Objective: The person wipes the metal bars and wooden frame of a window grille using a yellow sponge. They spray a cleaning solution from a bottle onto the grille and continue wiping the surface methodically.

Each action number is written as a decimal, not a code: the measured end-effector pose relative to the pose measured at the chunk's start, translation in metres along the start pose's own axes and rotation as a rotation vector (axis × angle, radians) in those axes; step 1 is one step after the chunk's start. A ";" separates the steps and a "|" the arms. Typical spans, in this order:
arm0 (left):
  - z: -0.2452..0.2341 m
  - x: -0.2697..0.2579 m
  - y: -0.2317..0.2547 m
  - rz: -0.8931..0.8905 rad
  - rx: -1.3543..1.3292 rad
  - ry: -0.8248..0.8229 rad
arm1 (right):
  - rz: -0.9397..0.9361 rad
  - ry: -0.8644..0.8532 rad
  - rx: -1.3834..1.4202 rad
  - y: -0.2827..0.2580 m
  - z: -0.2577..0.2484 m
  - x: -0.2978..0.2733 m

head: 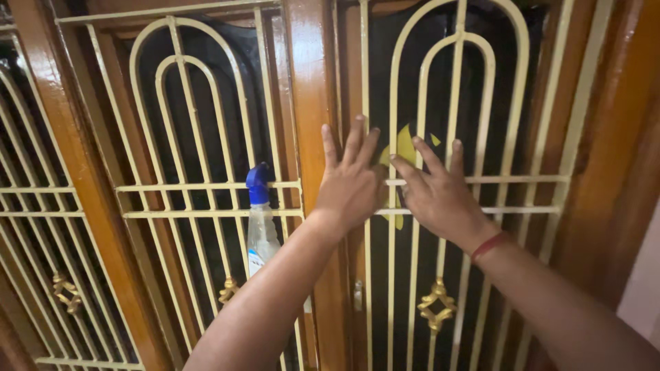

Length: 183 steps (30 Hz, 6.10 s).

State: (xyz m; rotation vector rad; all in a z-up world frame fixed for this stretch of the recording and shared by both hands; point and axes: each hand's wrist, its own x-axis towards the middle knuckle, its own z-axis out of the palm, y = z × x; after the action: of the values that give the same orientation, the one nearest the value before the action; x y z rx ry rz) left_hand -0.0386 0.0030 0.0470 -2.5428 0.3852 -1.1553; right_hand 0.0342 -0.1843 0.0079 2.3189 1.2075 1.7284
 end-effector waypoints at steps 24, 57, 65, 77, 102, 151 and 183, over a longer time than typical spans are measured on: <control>0.105 -0.069 0.042 -0.084 -0.075 0.416 | 0.139 -0.103 0.022 -0.027 -0.003 0.001; 0.118 -0.100 0.039 -0.061 -0.255 0.424 | 0.226 -0.079 -0.151 -0.086 0.046 -0.067; 0.107 -0.120 0.013 -0.058 -0.424 0.541 | 0.273 -0.031 -0.201 -0.098 0.064 -0.055; 0.103 -0.139 0.015 -0.092 -0.451 0.512 | 0.345 -0.216 0.102 -0.129 0.087 -0.116; 0.046 -0.112 0.039 -0.169 -1.658 -0.585 | 0.956 0.228 1.405 -0.074 -0.003 -0.101; 0.001 0.012 -0.036 -0.020 -0.333 0.750 | 0.199 0.049 -0.209 -0.041 0.023 0.063; 0.010 0.045 -0.019 0.022 -0.459 0.928 | -0.158 -0.006 -0.107 -0.015 -0.018 0.032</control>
State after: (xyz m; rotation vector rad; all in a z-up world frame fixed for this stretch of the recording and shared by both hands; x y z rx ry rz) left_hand -0.0005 0.0053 0.0791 -2.1259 0.9692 -2.4215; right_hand 0.0138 -0.1635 0.0347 2.1067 1.2281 1.6874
